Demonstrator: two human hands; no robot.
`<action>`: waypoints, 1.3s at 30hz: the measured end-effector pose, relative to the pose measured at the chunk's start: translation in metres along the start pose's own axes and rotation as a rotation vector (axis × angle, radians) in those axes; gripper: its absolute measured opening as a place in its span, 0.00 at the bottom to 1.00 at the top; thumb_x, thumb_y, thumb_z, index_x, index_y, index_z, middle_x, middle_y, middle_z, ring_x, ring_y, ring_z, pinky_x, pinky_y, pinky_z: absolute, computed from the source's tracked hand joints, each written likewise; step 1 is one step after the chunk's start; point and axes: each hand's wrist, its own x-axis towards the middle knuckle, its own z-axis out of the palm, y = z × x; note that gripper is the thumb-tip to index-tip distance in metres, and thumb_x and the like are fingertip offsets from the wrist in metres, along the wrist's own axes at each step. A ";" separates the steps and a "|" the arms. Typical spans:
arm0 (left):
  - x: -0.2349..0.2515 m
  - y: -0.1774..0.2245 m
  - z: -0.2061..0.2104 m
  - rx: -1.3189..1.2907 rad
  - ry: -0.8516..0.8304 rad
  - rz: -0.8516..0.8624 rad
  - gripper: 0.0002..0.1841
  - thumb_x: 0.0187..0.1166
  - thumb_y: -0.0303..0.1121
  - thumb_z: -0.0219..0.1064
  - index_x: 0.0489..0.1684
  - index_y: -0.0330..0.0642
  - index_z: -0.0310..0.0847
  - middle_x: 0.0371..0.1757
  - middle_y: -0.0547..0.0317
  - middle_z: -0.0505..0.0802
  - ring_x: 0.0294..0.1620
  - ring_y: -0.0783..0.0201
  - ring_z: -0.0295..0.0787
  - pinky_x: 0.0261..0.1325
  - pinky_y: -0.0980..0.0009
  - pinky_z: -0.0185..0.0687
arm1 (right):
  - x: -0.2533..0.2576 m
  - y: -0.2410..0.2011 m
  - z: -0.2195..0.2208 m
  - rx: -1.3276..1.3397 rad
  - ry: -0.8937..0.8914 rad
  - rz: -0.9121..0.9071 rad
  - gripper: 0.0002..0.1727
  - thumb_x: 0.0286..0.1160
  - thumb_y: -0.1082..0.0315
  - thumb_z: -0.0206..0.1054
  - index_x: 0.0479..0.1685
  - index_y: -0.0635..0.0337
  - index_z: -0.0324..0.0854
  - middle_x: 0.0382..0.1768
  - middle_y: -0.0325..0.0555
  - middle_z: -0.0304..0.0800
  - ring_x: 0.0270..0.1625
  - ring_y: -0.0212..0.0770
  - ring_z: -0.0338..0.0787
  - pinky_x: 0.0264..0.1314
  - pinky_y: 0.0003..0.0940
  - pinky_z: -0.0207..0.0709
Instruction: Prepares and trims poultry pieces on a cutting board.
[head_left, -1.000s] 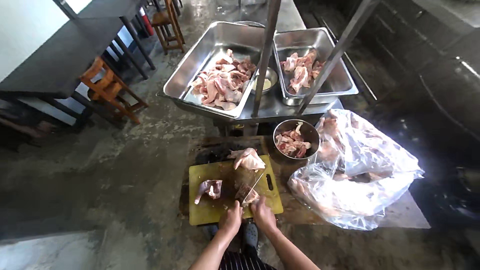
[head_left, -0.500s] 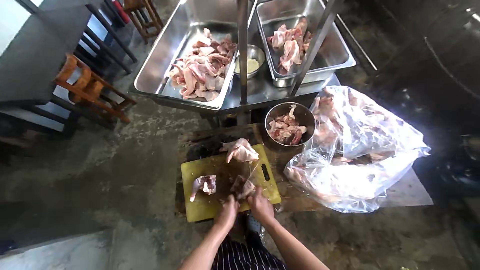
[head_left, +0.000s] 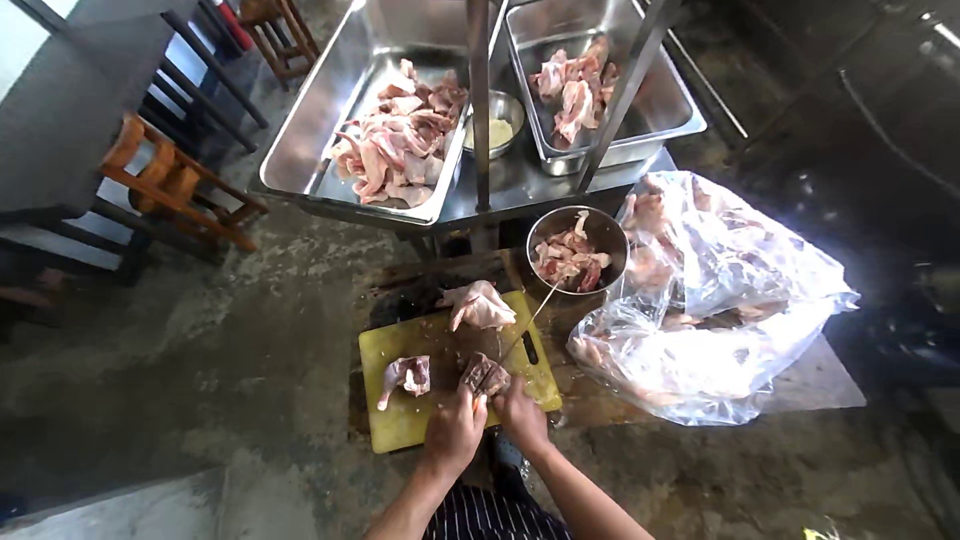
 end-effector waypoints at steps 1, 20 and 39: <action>0.000 -0.001 0.003 -0.020 0.064 0.040 0.19 0.86 0.45 0.62 0.47 0.34 0.86 0.28 0.52 0.92 0.28 0.57 0.93 0.34 0.58 0.93 | 0.001 -0.001 0.001 -0.001 0.007 0.003 0.32 0.87 0.47 0.54 0.84 0.54 0.60 0.48 0.56 0.93 0.51 0.60 0.95 0.52 0.61 0.86; -0.074 -0.081 -0.029 0.209 -0.726 -0.521 0.26 0.92 0.51 0.50 0.77 0.42 0.71 0.56 0.43 0.94 0.60 0.44 0.94 0.61 0.43 0.88 | 0.011 0.005 0.002 0.490 0.143 0.044 0.33 0.91 0.51 0.55 0.88 0.58 0.58 0.52 0.62 0.91 0.52 0.59 0.94 0.58 0.61 0.85; -0.014 -0.001 0.052 0.064 -0.509 -0.354 0.25 0.94 0.46 0.48 0.82 0.44 0.69 0.50 0.43 0.95 0.55 0.43 0.96 0.57 0.43 0.90 | 0.001 0.026 -0.014 0.360 -0.094 -0.009 0.22 0.85 0.54 0.63 0.67 0.61 0.79 0.49 0.51 0.93 0.53 0.48 0.93 0.62 0.52 0.85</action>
